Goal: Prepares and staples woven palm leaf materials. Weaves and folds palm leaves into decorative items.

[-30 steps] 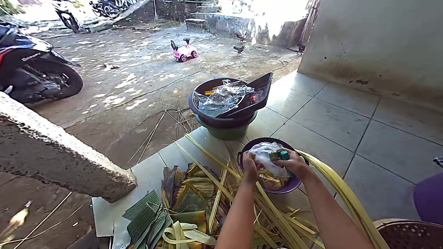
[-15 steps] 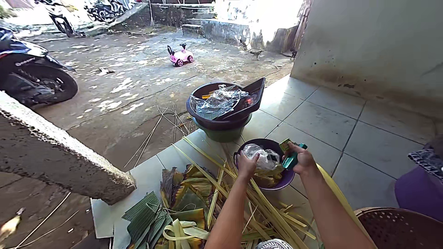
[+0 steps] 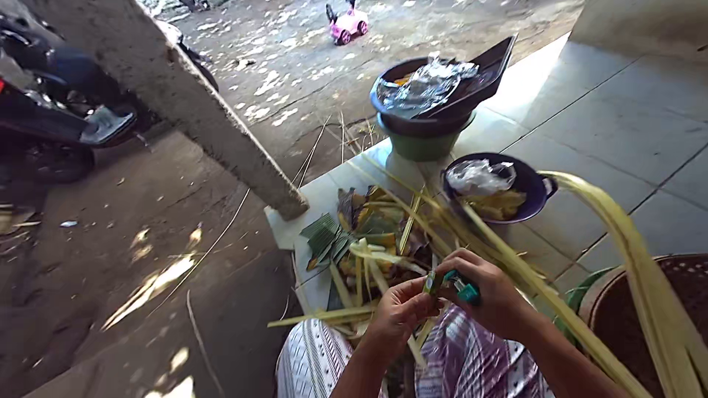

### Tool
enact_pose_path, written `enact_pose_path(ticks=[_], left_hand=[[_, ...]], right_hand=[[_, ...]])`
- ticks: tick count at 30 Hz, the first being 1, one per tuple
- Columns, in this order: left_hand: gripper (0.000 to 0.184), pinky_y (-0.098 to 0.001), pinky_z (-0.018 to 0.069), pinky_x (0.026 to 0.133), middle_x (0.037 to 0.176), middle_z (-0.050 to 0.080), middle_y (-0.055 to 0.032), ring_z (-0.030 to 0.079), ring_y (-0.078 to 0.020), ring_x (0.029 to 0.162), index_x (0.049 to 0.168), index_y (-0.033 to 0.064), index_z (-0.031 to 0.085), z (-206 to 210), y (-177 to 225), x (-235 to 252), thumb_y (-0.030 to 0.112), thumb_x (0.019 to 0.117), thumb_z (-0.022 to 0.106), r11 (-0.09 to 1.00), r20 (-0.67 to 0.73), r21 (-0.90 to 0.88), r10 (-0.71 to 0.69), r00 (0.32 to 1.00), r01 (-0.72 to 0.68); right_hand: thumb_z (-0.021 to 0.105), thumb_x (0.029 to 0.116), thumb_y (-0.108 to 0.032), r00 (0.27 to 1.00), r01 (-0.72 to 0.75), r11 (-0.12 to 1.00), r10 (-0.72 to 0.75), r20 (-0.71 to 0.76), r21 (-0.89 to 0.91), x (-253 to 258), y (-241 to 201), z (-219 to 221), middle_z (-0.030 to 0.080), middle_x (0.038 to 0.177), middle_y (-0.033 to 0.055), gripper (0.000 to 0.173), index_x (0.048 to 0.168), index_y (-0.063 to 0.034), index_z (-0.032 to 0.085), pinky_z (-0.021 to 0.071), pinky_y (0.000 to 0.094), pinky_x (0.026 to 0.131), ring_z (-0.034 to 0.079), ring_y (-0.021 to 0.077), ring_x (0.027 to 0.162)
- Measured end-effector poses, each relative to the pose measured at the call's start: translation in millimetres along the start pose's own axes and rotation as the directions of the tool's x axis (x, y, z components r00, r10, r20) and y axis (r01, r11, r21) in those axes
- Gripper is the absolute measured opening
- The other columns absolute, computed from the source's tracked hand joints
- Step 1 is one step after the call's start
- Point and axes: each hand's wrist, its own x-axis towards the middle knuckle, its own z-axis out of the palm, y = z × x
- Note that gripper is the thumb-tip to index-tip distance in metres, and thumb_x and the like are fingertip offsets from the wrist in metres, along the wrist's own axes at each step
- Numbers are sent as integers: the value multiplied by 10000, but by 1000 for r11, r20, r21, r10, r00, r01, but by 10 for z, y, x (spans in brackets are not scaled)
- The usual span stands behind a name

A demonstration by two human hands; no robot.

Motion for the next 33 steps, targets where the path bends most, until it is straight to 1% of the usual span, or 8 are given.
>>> enact_pose_path(ticks=[4, 13, 15, 17, 20, 24, 29, 33], left_hand=[[252, -298, 605, 821, 925, 734, -29, 721, -126, 851, 1129, -5, 633, -159, -190, -559, -4, 1004, 414, 995, -117, -84, -64, 991, 54], [244, -270, 619, 721, 871, 709, -94, 728, -157, 754, 1079, -6, 570, -332, -363, -1060, 82, 1107, 345, 904, -275, -417, -225, 935, 96], [181, -270, 615, 717, 889, 701, -79, 717, -141, 752, 1118, -9, 557, -392, -371, -1139, 42, 1082, 387, 947, -307, -309, -181, 934, 82], [238, -247, 584, 748, 1011, 672, -58, 681, -97, 822, 1232, -40, 560, -493, -376, -1278, -6, 999, 523, 992, -352, 118, -3, 936, 48], [369, -317, 578, 868, 1143, 671, -191, 689, -221, 991, 1230, -46, 689, -658, -438, -1593, -8, 863, 699, 472, -266, 881, 475, 839, 12], [419, -351, 580, 853, 1120, 611, -254, 659, -334, 996, 1157, 52, 770, -805, -567, -1994, -75, 758, 763, 156, -235, 972, 590, 772, 177], [499, -420, 570, 910, 1140, 708, -225, 689, -347, 1052, 1228, -72, 683, -1084, -857, -2286, -57, 740, 788, 251, -315, 949, 696, 645, 193], [472, -216, 575, 886, 1216, 563, -231, 648, -122, 1079, 1094, -156, 618, -1187, -1128, -2349, 59, 741, 846, 582, -522, 813, 738, 428, -13]], right_hand=[[740, 828, -127, 995, 64, 995, -70, 72, 75, -274, -152, 460, 673, 1087, 133, 291, 1101, -32, 703, 560, 248, 819, 662, 146, 937], [701, 926, -189, 838, -275, 946, 148, 526, 172, -249, -257, 840, 633, 1100, 91, 324, 1198, -20, 652, 484, 262, 825, 581, 98, 921], [711, 911, -181, 846, -281, 937, 141, 514, 206, -286, -293, 943, 621, 1120, 90, 328, 1192, -20, 656, 482, 257, 819, 572, 91, 927], [709, 903, -203, 854, -293, 914, 118, 507, 280, -351, -322, 1053, 629, 1148, 66, 341, 1196, -34, 666, 496, 230, 834, 585, 60, 956], [647, 922, -206, 797, -435, 801, 130, 590, 412, -462, -389, 1283, 673, 1136, -25, 358, 1246, -53, 623, 532, 178, 752, 623, -18, 880], [591, 937, -87, 693, -653, 556, 166, 701, 514, -679, -561, 1745, 690, 1137, 3, 370, 1299, -17, 559, 594, 254, 806, 688, 59, 890], [678, 928, -113, 644, -689, 659, 364, 673, 302, -844, -800, 2188, 662, 992, 55, 288, 1187, -8, 612, 565, 287, 779, 660, 98, 841], [698, 933, -166, 673, -596, 789, 388, 629, 151, -815, -893, 2218, 662, 1027, 95, 292, 1179, -20, 641, 536, 338, 809, 645, 148, 878]])
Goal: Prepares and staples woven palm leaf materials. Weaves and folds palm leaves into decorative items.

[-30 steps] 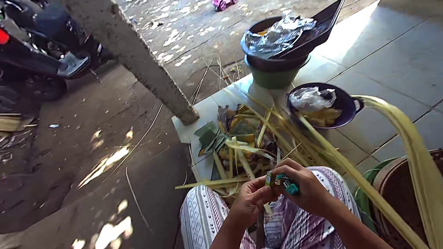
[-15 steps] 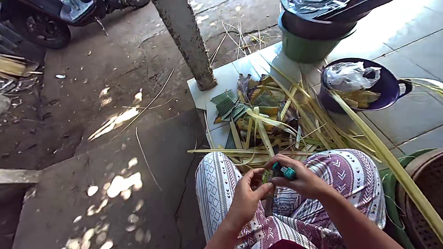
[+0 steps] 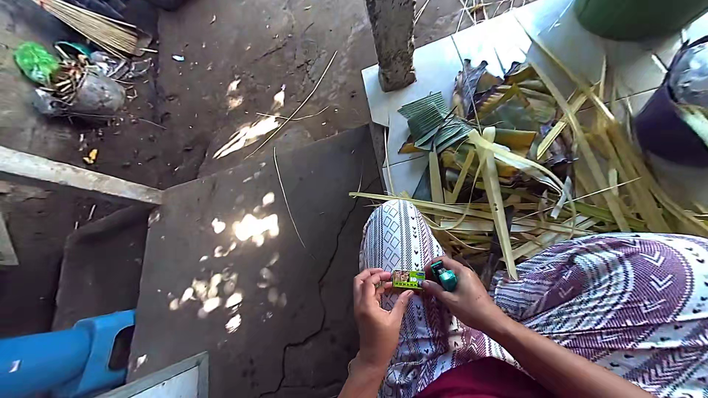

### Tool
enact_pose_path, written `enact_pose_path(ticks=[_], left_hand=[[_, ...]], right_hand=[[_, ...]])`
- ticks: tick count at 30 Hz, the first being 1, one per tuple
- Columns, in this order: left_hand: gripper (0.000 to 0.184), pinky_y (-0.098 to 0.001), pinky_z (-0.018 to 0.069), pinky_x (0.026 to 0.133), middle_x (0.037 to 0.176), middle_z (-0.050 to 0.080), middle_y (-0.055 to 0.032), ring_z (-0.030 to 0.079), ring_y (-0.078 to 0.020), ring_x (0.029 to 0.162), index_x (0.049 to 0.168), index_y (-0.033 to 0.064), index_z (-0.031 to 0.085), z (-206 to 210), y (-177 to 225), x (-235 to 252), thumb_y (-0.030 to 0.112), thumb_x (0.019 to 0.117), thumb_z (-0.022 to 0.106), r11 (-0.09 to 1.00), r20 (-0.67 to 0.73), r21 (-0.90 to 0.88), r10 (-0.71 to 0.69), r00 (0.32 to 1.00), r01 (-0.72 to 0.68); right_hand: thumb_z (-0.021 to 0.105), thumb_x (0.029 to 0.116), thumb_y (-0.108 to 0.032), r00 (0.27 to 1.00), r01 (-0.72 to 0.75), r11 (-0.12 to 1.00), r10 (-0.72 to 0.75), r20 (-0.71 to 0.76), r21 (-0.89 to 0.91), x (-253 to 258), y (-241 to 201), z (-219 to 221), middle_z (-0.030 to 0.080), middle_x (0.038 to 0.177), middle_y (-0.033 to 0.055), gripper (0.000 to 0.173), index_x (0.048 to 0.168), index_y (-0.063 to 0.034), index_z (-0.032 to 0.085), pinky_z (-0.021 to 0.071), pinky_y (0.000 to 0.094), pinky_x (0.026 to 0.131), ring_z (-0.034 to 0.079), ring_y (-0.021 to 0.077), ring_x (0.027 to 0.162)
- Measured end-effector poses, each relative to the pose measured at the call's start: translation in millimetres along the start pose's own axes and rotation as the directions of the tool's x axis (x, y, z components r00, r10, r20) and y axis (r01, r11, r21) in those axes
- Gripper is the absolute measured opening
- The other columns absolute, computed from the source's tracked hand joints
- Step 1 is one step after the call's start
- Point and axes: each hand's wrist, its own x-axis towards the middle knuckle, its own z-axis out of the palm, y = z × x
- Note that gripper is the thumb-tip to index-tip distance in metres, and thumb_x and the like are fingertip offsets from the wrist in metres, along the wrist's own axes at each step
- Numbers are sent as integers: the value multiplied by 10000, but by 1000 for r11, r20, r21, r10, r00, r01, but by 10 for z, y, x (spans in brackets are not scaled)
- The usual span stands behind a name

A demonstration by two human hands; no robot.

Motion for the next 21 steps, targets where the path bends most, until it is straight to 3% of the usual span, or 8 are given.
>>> enact_pose_path(ticks=[3, 7, 11, 15, 19, 21], left_hand=[[333, -148, 564, 830, 1148, 565, -176, 641, -37, 990, 952, -137, 671, 77, -19, -39, 28, 722, 846, 993, -116, -81, -97, 988, 88], [285, -126, 557, 784, 1141, 560, -161, 637, -13, 921, 963, -124, 672, 116, 32, -27, 16, 764, 820, 976, -111, -89, -207, 972, 198], [229, -110, 506, 716, 1123, 544, -145, 588, -9, 855, 921, -89, 644, 66, 162, 56, 46, 821, 799, 926, -61, -26, -378, 924, 377], [171, -105, 492, 718, 1037, 587, -100, 586, -1, 858, 816, -40, 614, 48, 167, 57, 30, 836, 768, 936, -103, -23, -351, 931, 350], [87, -117, 516, 723, 915, 641, -46, 617, 14, 819, 855, -22, 634, 50, 158, 58, -10, 860, 720, 954, -134, -54, -298, 945, 293], [114, -103, 502, 721, 961, 574, -73, 588, 1, 854, 855, -31, 627, 36, 158, 67, -2, 854, 737, 957, -144, -27, -289, 946, 289]], right_hand=[[703, 938, -186, 999, 44, 998, -45, -21, -52, -34, 8, 37, 682, 983, 82, 295, 1178, -26, 644, 537, 326, 796, 654, 137, 856], [716, 920, -188, 990, 125, 991, -127, -64, -37, -64, 88, 73, 698, 957, 50, 297, 1167, -34, 655, 535, 244, 766, 654, 76, 826], [717, 912, -151, 982, 175, 984, -177, -59, -38, -74, 97, 103, 698, 981, 83, 302, 1177, -16, 660, 533, 251, 779, 652, 100, 836], [736, 901, -163, 966, 242, 970, -245, -88, -38, -95, 107, 151, 715, 1029, 98, 337, 1189, -1, 671, 540, 236, 810, 670, 103, 882], [720, 914, -168, 952, 280, 957, -287, -105, -77, -103, 91, 168, 721, 1034, 91, 325, 1189, 1, 676, 543, 240, 836, 676, 115, 912], [714, 907, -156, 939, 309, 946, -320, -125, -96, -97, 110, 186, 715, 1028, 103, 315, 1176, 4, 675, 541, 240, 840, 674, 123, 917]])
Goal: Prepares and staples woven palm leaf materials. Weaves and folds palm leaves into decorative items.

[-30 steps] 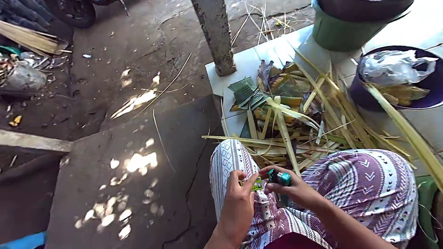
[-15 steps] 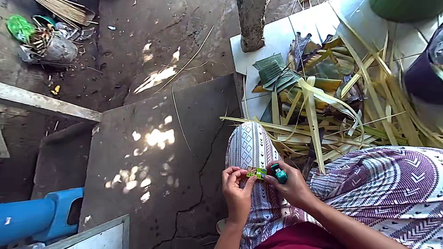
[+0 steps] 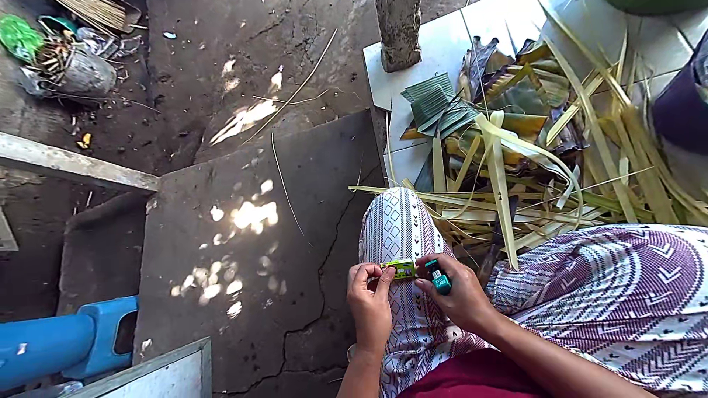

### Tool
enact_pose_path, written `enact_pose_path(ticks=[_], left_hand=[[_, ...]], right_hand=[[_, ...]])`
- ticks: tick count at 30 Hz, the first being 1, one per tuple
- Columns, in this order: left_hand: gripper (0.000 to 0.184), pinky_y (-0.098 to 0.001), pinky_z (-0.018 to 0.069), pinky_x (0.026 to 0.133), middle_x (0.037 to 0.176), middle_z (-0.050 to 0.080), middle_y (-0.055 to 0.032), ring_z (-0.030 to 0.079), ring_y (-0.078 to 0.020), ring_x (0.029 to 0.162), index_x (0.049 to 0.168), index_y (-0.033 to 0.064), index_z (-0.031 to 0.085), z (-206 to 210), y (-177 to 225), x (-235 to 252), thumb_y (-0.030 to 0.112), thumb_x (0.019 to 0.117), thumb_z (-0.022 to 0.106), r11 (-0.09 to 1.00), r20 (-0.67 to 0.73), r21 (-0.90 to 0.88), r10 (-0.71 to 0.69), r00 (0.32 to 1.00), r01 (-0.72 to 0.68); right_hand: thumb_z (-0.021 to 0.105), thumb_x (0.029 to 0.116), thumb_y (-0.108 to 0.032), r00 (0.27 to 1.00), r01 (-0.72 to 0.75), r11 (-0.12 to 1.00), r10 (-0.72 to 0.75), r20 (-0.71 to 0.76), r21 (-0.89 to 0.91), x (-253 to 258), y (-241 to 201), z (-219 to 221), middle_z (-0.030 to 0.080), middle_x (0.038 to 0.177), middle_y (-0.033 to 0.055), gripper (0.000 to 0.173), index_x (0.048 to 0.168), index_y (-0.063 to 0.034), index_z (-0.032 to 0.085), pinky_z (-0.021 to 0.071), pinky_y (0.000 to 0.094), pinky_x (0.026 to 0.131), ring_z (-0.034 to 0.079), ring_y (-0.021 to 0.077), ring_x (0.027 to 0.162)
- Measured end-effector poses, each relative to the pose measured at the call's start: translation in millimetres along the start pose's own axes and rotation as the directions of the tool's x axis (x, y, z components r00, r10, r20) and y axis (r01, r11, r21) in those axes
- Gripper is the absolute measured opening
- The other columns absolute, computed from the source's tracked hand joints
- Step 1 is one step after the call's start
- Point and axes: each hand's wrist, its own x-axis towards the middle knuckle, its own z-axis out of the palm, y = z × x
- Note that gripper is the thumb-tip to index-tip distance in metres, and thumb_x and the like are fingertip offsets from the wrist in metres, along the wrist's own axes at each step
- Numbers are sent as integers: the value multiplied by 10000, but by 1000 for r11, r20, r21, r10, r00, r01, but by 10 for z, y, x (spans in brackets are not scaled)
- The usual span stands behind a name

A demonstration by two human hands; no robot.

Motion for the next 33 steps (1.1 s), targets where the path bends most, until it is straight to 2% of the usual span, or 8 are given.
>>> enact_pose_path(ticks=[9, 13, 15, 19, 21, 24, 28, 33], left_hand=[[76, -115, 497, 707, 816, 630, -7, 598, 32, 761, 874, -17, 649, -24, -26, 54, 24, 890, 710, 996, 79, 83, 36, 996, -42], [89, -125, 495, 636, 764, 613, 25, 587, 35, 672, 876, 5, 635, -117, 35, 31, 40, 899, 714, 992, 148, 122, -62, 987, 44], [91, -124, 487, 605, 747, 601, 32, 577, 36, 641, 875, 12, 626, -152, 45, -25, 46, 907, 704, 987, 166, 136, -109, 980, 87], [88, -137, 519, 576, 742, 603, 30, 594, 20, 606, 877, 17, 601, -209, 57, -154, 20, 927, 673, 974, 180, 71, -223, 958, 213], [92, -147, 536, 578, 747, 609, 28, 606, 8, 605, 878, 18, 592, -218, 47, -224, 4, 927, 669, 968, 165, 42, -252, 954, 248], [97, -146, 540, 588, 745, 623, 26, 614, 12, 617, 873, 20, 607, -219, 1, -278, 13, 905, 698, 979, 119, 63, -200, 973, 193], [108, -104, 495, 656, 772, 631, 8, 596, 46, 700, 877, 1, 639, -222, 8, -311, 80, 900, 710, 982, 143, 187, 2, 990, -29], [127, -102, 472, 645, 755, 628, -12, 585, 43, 686, 880, -12, 636, -228, 10, -291, 94, 915, 698, 953, 152, 296, 21, 988, -66]], right_hand=[[701, 925, -170, 996, -86, 996, 86, 35, 0, 62, -48, -37, 710, 962, 86, 301, 1174, -5, 660, 537, 254, 762, 663, 113, 823], [676, 929, -128, 953, -276, 940, 242, 182, 198, 113, -50, -137, 658, 906, -15, 199, 1108, -45, 648, 507, 178, 703, 612, 0, 757], [648, 907, -84, 946, -305, 908, 255, 200, 287, 105, -16, -133, 653, 878, -29, 179, 1083, -51, 643, 537, 180, 692, 631, 2, 737], [611, 907, -49, 902, -390, 845, 271, 337, 366, 155, 10, -206, 622, 827, -45, 276, 1182, -60, 620, 548, 202, 644, 622, 30, 677], [611, 937, -84, 903, -338, 906, 236, 360, 254, 170, 25, -243, 635, 892, -21, 294, 1231, -69, 619, 537, 200, 677, 619, 28, 722], [632, 979, -205, 938, -113, 992, 91, 334, 49, 146, 24, -234, 686, 1077, 54, 362, 1312, -63, 632, 520, 259, 844, 633, 86, 919], [650, 979, -203, 913, -131, 991, 118, 391, 6, 187, -4, -261, 675, 953, 57, 270, 1201, -50, 656, 505, 274, 758, 615, 91, 807], [655, 938, -113, 962, -59, 998, 62, 265, -19, 63, 34, -188, 687, 901, 88, 177, 1086, -22, 686, 511, 282, 729, 628, 122, 776]])
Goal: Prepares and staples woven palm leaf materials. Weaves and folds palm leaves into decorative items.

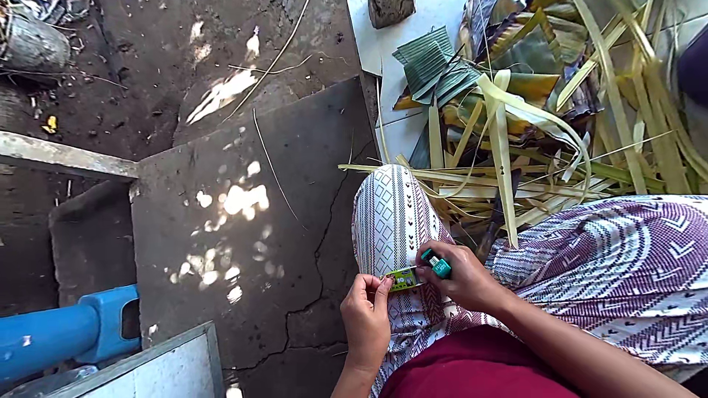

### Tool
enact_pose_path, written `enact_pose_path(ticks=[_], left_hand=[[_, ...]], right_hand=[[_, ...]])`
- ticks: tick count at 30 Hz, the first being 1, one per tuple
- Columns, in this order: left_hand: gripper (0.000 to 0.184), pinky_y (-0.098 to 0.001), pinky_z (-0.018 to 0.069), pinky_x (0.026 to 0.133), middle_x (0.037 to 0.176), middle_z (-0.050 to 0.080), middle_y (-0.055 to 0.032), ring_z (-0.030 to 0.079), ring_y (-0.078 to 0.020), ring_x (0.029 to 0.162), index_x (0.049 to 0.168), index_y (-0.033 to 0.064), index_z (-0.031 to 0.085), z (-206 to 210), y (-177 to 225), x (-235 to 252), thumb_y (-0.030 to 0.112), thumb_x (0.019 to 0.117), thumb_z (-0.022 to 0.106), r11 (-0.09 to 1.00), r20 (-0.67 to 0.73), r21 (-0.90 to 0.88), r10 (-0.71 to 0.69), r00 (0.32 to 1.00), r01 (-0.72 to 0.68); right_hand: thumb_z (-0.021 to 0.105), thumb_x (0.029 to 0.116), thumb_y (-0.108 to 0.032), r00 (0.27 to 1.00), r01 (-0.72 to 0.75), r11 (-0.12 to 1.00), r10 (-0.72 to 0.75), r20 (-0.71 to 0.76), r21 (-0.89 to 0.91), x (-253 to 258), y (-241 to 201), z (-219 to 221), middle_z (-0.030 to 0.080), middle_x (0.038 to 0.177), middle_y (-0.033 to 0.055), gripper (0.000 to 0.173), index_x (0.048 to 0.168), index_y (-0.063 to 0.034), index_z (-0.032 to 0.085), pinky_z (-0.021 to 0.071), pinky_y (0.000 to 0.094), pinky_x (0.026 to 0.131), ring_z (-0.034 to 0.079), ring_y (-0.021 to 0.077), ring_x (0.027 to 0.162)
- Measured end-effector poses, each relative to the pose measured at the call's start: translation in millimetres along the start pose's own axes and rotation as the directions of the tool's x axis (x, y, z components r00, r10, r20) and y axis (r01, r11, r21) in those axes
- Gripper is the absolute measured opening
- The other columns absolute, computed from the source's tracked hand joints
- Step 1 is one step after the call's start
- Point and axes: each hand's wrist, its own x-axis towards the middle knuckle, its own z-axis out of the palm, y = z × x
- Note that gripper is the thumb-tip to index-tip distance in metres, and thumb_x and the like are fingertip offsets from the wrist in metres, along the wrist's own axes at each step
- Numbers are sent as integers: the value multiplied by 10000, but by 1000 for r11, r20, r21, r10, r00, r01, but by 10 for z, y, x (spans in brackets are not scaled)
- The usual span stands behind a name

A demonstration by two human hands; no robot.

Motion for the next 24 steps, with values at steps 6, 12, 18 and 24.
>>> enact_pose_path(ticks=[6, 12, 18, 24], left_hand=[[109, -175, 504, 610, 750, 645, -28, 612, -5, 642, 957, -38, 527, -49, -54, -6, 56, 1010, 520, 995, -23, -21, -103, 994, 102], [574, -351, 508, 933, 1298, 626, -247, 606, -281, 1175, 1246, -61, 604, -71, -145, 13, 327, 863, 784, 925, 148, 58, 364, 920, -375], [314, -233, 509, 932, 1037, 667, -181, 645, -223, 1004, 1105, 9, 769, 23, -157, 39, 166, 834, 762, 871, 154, 182, 432, 888, -456], [326, -244, 457, 897, 992, 645, -133, 588, -206, 971, 1088, 61, 789, 65, -171, -60, 284, 853, 747, 844, 60, 303, 447, 892, -443]], right_hand=[[656, 890, -84, 965, 190, 978, -203, -168, -89, -111, 168, 91, 702, 866, 106, 162, 1026, -4, 693, 544, 254, 722, 661, 143, 758], [666, 923, -131, 985, 143, 987, -150, -89, -73, -88, 182, 87, 702, 945, 124, 199, 1080, -10, 688, 541, 279, 770, 662, 164, 822], [666, 873, -139, 907, 277, 917, -348, -236, -288, -137, 173, 112, 730, 902, 70, 206, 1057, -50, 691, 565, 338, 726, 693, 180, 790], [721, 813, -195, 913, 231, 881, -344, -222, -413, -142, 59, 215, 731, 793, 62, 236, 996, -47, 708, 567, 397, 628, 709, 223, 691]])
